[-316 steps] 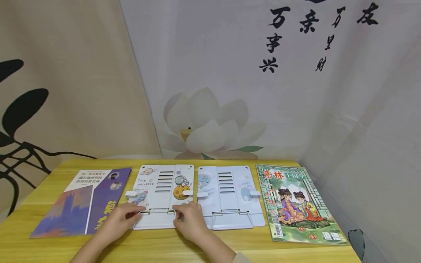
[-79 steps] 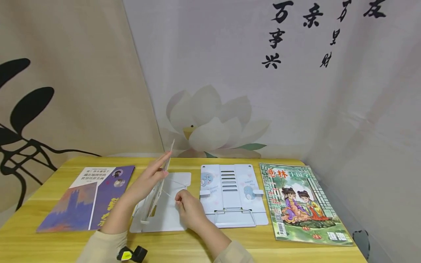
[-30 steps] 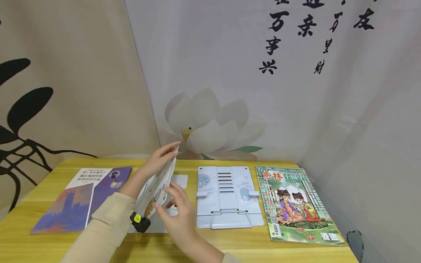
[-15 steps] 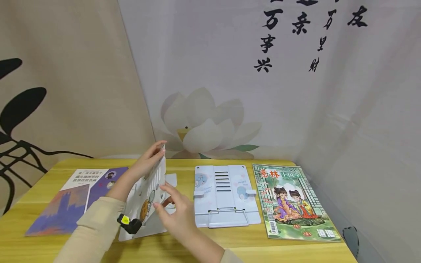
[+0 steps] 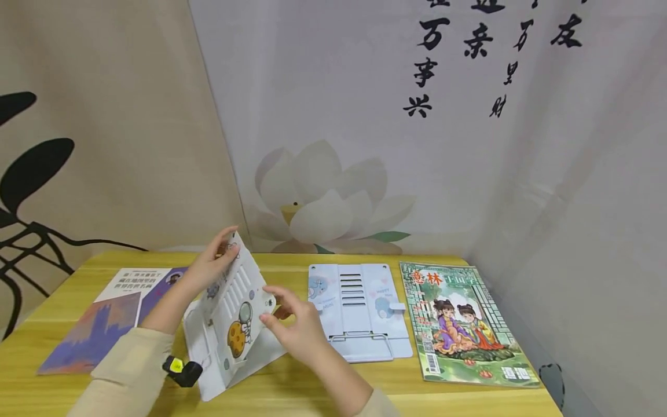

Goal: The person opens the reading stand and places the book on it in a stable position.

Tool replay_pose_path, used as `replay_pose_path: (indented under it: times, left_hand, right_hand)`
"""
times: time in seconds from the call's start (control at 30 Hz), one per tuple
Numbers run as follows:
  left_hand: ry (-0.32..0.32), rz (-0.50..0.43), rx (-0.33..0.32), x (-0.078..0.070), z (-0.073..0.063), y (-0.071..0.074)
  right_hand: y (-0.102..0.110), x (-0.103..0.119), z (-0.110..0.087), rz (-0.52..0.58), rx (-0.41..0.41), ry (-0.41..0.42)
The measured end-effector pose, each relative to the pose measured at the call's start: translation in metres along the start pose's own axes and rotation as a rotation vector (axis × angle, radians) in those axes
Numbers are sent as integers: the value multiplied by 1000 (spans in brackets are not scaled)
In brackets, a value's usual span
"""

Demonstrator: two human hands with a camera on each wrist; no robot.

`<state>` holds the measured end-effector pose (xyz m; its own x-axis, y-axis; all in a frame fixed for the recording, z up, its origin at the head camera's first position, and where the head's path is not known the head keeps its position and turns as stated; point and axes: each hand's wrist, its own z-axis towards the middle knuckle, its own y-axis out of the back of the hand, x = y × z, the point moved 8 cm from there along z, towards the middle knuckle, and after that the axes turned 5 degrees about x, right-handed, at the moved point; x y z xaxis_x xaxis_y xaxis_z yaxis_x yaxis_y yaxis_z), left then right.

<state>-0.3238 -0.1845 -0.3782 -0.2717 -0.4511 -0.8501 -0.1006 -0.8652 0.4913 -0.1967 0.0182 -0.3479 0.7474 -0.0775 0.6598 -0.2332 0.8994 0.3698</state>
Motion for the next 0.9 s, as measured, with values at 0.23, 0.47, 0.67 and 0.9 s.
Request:
replay_pose_path:
  times: [0.23, 0.47, 0.67, 0.9]
  left_hand:
    - [45, -54, -95, 13, -26, 17]
    - [84, -105, -194, 18, -53, 26]
    - [154, -116, -278, 19, -65, 26]
    - [201, -147, -383, 22, -69, 27]
  right_hand:
    - [13, -11, 4, 39, -18, -141]
    - [24, -31, 6, 67, -68, -276]
    - [28, -41, 12, 93, -95, -286]
    - [30, -51, 24, 76, -108, -290]
